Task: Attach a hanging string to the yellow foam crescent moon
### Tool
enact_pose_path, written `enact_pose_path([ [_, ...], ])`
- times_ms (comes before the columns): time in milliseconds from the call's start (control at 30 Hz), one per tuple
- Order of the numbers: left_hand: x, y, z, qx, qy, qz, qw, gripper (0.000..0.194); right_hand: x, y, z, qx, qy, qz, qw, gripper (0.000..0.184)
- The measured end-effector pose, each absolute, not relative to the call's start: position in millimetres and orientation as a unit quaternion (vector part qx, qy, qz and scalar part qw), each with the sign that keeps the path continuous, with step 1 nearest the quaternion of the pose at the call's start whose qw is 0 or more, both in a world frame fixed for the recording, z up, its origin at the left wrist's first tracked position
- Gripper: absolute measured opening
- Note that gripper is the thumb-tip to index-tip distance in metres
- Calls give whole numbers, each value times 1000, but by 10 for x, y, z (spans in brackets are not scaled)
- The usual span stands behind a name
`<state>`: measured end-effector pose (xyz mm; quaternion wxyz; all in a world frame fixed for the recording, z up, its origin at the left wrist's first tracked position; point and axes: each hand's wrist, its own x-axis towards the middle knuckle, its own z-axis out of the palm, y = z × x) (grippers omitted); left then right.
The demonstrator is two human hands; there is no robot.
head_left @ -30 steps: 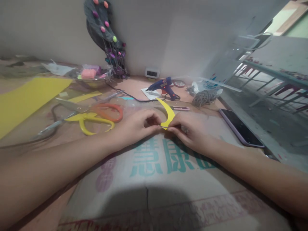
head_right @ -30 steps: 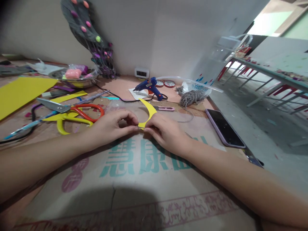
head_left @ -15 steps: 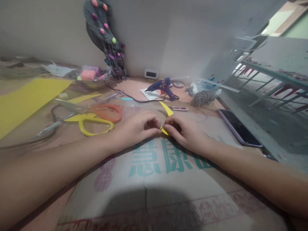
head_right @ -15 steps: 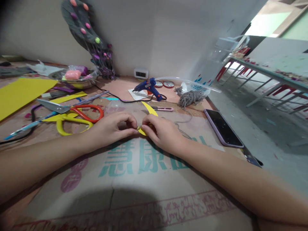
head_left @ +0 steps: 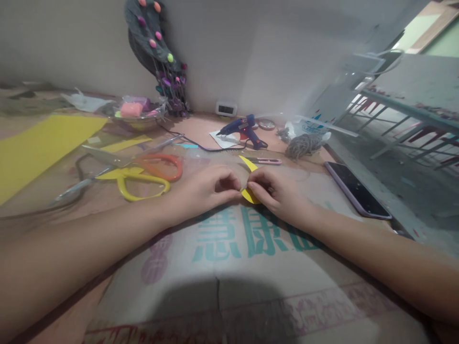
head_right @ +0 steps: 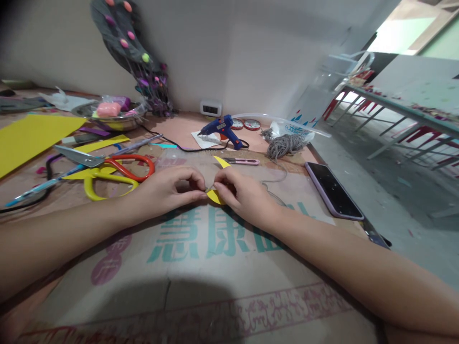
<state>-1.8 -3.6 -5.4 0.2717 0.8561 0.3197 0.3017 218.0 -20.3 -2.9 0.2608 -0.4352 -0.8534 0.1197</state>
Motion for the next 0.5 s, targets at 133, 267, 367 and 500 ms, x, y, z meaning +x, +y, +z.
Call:
enact_pose_path([
  [133, -19, -39, -57, 856, 313, 302, 278, 11, 2197, -189, -64, -414, -864, 97, 271, 17],
  [267, -29, -30, -66, 858, 313, 305, 270, 10, 2226, -177, -90, -412, -865, 97, 271, 19],
  [367, -30, -31, -68, 856, 313, 301, 282, 10, 2234, -162, -93, -414, -867, 95, 261, 15],
  [500, -19, -40, -57, 835, 321, 294, 335, 19, 2231, -150, -96, -407, -868, 84, 270, 13],
])
